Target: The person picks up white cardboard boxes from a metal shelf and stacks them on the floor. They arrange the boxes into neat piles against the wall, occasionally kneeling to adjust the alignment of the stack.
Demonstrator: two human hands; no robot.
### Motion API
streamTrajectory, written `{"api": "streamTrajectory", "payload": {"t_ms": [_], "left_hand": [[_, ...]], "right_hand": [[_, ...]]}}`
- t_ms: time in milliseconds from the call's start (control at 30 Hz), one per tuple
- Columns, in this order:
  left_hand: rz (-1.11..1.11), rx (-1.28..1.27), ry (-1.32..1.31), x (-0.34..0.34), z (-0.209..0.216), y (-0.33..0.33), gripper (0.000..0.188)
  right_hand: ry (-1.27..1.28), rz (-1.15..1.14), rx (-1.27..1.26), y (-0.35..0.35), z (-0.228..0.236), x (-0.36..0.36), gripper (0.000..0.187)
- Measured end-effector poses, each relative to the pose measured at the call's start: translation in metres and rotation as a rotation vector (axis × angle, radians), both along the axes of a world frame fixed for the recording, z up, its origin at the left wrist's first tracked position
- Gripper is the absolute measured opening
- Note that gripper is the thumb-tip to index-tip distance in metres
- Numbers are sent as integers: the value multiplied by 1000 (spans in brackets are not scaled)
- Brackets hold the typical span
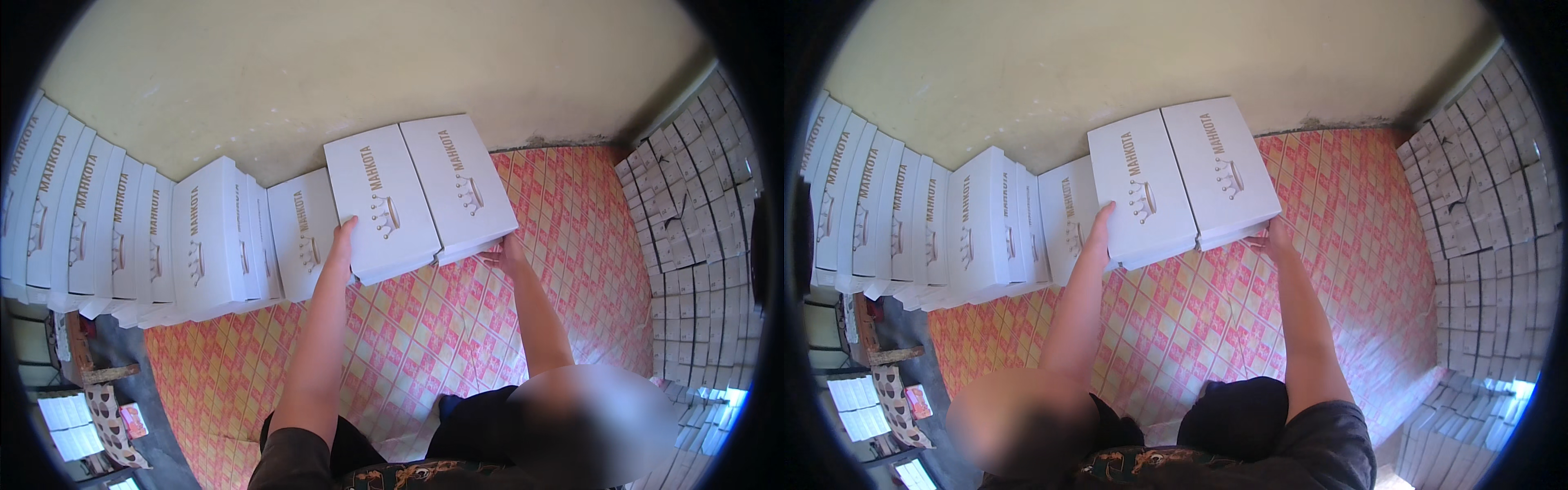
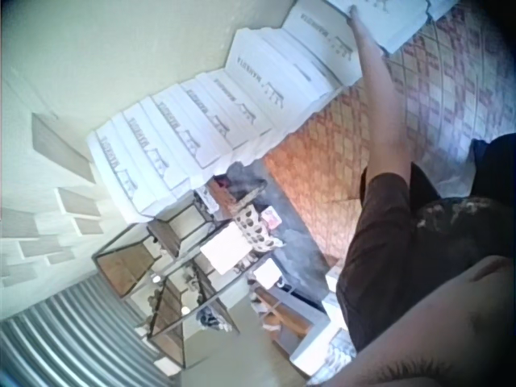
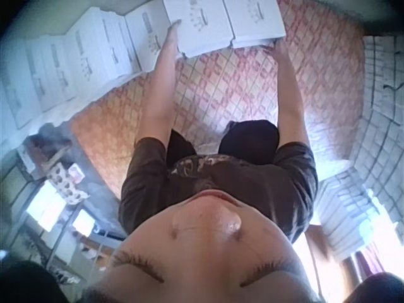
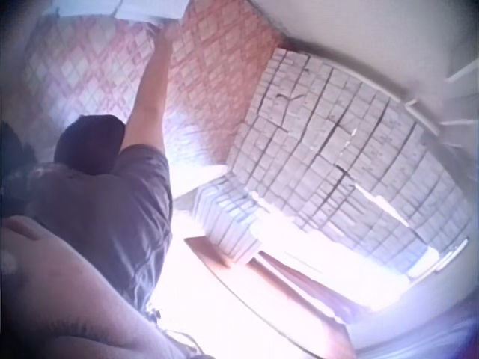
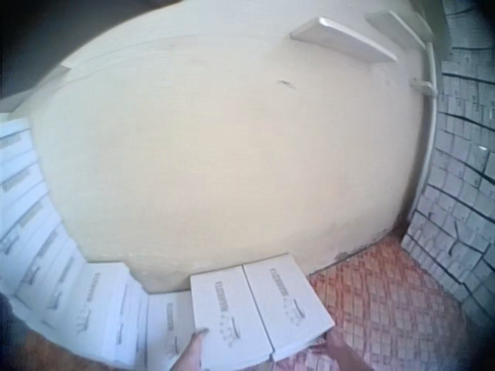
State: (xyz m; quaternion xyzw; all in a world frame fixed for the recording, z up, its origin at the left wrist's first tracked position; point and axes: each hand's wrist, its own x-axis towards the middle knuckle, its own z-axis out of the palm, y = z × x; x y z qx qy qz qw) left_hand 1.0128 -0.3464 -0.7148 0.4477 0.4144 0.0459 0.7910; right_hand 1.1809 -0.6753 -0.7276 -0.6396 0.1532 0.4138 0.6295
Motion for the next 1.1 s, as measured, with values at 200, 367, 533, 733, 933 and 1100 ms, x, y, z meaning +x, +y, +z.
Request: {"api": "streamTrajectory", "payload": {"t_ms": [200,367,533,733,933,1100], "left_hand": [[45,-43,-84,-7,13,-10,56],[-13,-24,-186,-15,17,-11,66],[-78,15,-131,-3,15,-30,66],[-194,116,-124,26,31,-77,65],[-240,91,-199,68,14,-98,62],[-185,123,-194,87,37,-119,60]], "right_hand": [[-1,-38,87,-2,-14,2,58],[-3,-91,76,2,-9,-2,54],[6,-94,122,-31,-10,6,55],[4,-189,27,-76,8,7,54],[-31,-330,5,-114,-17,36,51],[-88,-493,0,-102,-10,49,58]]}}
